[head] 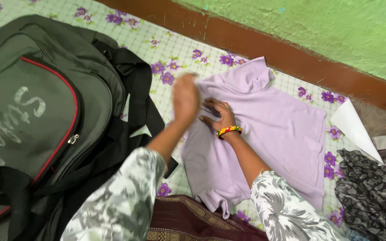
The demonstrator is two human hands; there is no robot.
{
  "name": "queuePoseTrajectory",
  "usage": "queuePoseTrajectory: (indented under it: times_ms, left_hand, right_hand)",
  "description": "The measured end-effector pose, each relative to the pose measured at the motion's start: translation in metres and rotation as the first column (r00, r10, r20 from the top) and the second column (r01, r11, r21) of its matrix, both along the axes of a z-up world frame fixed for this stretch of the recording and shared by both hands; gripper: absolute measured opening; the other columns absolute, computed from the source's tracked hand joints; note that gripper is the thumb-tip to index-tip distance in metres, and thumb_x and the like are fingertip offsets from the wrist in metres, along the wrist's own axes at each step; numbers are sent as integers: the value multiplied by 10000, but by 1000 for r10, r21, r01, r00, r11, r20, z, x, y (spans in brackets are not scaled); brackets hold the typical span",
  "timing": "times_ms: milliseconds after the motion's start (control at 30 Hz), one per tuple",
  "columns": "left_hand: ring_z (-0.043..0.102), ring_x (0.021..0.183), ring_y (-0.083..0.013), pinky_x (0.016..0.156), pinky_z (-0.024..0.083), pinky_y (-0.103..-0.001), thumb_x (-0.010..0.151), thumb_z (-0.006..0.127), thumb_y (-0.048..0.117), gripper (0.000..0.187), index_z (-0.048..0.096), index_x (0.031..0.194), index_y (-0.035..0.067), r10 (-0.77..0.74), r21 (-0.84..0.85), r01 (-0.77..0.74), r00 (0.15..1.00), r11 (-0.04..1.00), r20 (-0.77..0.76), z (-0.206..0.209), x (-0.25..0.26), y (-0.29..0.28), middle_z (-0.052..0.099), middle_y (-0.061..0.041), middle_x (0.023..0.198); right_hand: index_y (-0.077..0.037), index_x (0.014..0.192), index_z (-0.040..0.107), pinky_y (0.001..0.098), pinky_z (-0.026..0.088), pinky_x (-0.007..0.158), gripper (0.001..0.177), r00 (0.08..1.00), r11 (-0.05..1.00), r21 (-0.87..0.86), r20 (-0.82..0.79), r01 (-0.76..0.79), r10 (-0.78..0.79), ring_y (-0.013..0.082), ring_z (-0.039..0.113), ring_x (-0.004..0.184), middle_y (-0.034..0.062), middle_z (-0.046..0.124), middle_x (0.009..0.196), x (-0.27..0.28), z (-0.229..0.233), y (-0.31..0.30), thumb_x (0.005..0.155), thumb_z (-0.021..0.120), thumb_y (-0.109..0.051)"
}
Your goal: The person folds a pair of blue pants and a purple shirt by hand and places them into a black and green backpack.
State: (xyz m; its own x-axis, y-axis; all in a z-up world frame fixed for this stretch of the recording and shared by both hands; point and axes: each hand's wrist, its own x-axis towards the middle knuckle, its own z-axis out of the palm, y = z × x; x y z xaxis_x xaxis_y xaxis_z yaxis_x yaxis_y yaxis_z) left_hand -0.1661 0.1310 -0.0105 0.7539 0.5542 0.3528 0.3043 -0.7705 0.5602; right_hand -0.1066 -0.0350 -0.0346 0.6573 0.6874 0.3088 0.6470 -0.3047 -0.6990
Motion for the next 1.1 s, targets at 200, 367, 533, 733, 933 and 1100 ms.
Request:
queuePoseTrajectory:
  times_ms: [200,367,533,733,933,1100]
  left_hand:
    - [137,1543,-271,1208,59,-599,951,472,620,739,374,1545,191,-289,118,326,924,938,-250,10,-41,-30,258,-54,1658]
    - [71,1577,-251,1234,22,-605,931,444,695,856,279,1616,208,-282,213,348,916,913,-286,14,-49,-28,194,-29,1703]
    - [62,1572,-259,1227,17,-602,930,428,716,875,237,1631,229,-345,240,416,894,877,-288,7,-44,-19,168,-32,1706]
    - [64,1570,-259,1220,25,-606,914,422,743,888,227,1618,239,-310,251,411,880,876,-360,13,-44,-20,158,-20,1700]
    - [74,1583,-247,1217,45,-606,912,428,742,896,231,1631,245,-324,247,416,883,875,-340,13,-45,-20,161,-8,1714]
    - [53,1583,-230,1229,37,-589,925,390,748,884,205,1638,261,-325,242,435,863,867,-386,17,-44,-18,144,7,1717]
  right_hand:
    - [-127,1399,639,399,408,1200,714,998,998,-58,-53,-25,22,262,566,1393,91,620,1474,24,18,-56,761,882,-335]
    - [-312,1649,78,692,-25,1180,1169,892,604,-726,31,330,-450,331,-72,1594,41,20,1741,38,45,-181,727,620,-781]
    - [-364,1623,61,700,-39,1194,1146,782,452,-718,207,530,-588,342,-71,1569,34,-18,1734,41,16,-317,706,446,-933]
    - [-210,1655,106,732,-55,1165,1201,621,376,-519,458,768,-635,352,-29,1597,131,40,1720,36,40,-340,745,463,-907]
    - [-218,1626,177,719,-58,1159,1193,906,743,-525,314,416,-285,385,15,1557,128,101,1702,-76,29,-106,721,561,-893]
    - [-210,1638,171,671,-16,1187,1129,861,642,-573,329,509,-389,367,34,1562,93,108,1709,-82,34,-136,789,449,-900]
